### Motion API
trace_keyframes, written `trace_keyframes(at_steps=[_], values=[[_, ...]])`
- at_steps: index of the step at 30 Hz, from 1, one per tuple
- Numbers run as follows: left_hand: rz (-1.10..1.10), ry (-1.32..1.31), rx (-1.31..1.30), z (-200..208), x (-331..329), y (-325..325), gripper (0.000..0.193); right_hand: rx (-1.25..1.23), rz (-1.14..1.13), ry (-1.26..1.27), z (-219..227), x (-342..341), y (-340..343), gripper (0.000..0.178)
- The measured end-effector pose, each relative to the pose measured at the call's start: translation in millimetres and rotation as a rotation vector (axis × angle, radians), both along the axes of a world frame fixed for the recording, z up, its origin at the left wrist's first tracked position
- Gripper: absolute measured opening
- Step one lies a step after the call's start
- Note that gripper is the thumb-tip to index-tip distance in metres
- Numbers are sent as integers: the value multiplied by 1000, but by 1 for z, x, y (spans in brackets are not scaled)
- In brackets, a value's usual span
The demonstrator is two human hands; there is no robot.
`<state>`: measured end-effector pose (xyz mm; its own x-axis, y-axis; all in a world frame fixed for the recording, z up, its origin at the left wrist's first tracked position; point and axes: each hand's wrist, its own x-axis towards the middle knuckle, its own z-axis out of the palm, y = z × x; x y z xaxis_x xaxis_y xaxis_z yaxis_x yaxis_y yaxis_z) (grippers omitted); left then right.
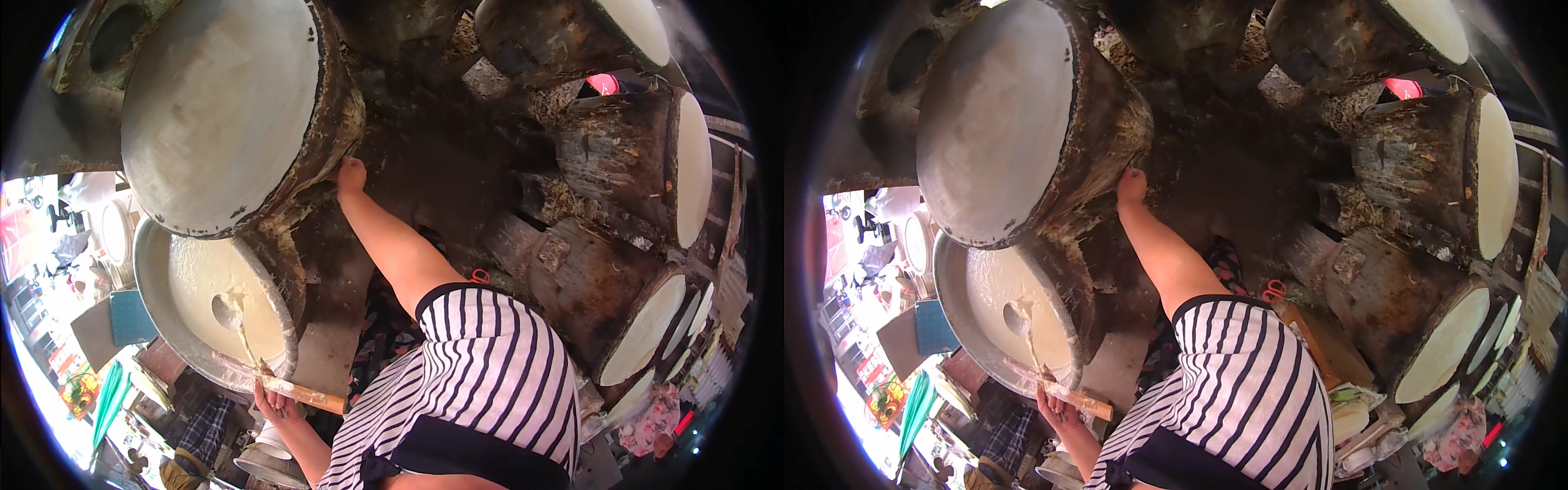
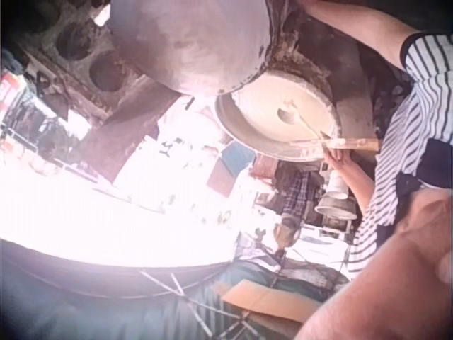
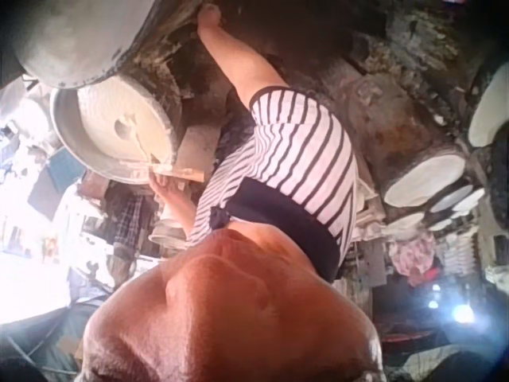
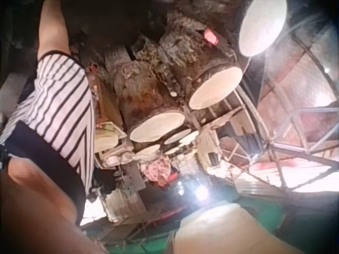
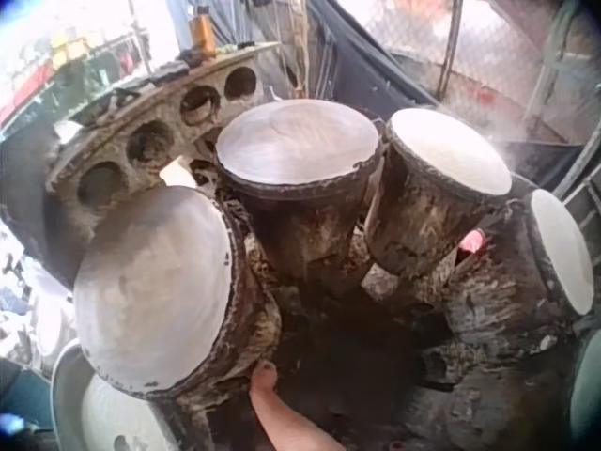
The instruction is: The person ladles batter onto multiple hot griddles, spreads it into thin circular crepes, and removes cooked crepes to a stack. The person repeats this cycle across several griddles, using a ladle and a wooden spreader.
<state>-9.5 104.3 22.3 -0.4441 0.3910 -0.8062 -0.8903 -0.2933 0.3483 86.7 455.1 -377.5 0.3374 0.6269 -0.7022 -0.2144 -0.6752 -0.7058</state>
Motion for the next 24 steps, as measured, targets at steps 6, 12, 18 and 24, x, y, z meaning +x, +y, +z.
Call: trace_keyframes(at_steps=[6, 12, 18, 24], values=[[59, 38, -104, 11, 12, 22, 41, 4, -48, 127, 38, 7, -1, 27], [-17, 80, -133, 10, 11, 16, 43, 57, 288, -148, 15, 29, -18, 25], [-73, 173, -81, -6, 16, 5, 15, -254, 887, 450, 219, 93, -85, 36], [-116, 227, -159, -37, 29, 2, 17, -400, 1678, 834, 381, 57, -147, 39]])
